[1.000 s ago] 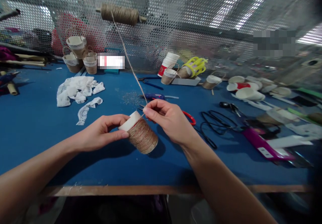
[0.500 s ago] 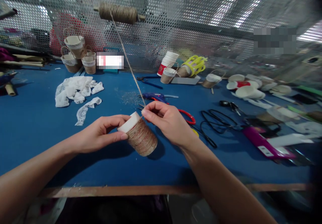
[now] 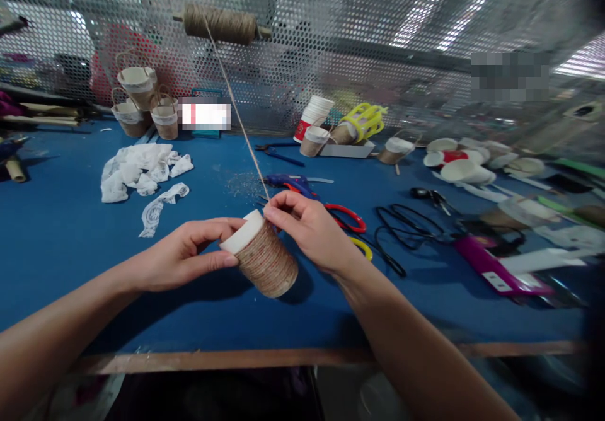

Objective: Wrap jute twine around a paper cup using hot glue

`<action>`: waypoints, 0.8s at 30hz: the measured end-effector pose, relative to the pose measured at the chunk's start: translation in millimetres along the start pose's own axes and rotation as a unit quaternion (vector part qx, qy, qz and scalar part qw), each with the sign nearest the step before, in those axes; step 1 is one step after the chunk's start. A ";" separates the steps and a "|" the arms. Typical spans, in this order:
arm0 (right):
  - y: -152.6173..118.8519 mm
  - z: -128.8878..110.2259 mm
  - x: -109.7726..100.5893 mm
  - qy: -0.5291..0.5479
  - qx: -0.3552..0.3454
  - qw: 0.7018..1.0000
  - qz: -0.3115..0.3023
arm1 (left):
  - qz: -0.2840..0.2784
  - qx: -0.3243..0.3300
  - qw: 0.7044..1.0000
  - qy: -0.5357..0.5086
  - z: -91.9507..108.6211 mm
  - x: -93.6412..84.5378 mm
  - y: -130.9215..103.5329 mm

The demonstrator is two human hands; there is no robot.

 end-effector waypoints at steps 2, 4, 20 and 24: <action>1.9 5.2 3.1 0.036 0.024 0.999 -0.008 | -0.004 0.004 1.000 0.004 1.4 0.3 0.1; 2.9 11.0 8.3 0.085 0.052 0.995 -0.026 | -0.007 0.009 1.000 0.011 3.0 0.8 0.3; -2.3 8.3 11.3 -0.040 0.052 0.997 0.032 | 0.003 0.009 0.994 0.112 -0.8 -2.2 2.1; -2.6 7.6 15.5 -0.079 0.026 0.996 0.043 | 0.026 -0.034 0.993 0.106 -5.8 0.0 3.0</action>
Point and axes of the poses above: each hand's wrist, its own y-axis towards the middle knuckle, its own x-axis out of the palm, z = x × y, the point moved 6 cm from there along y, towards the middle knuckle, and after that the axes turned 13 degrees about -y, right-handed, at the moved point
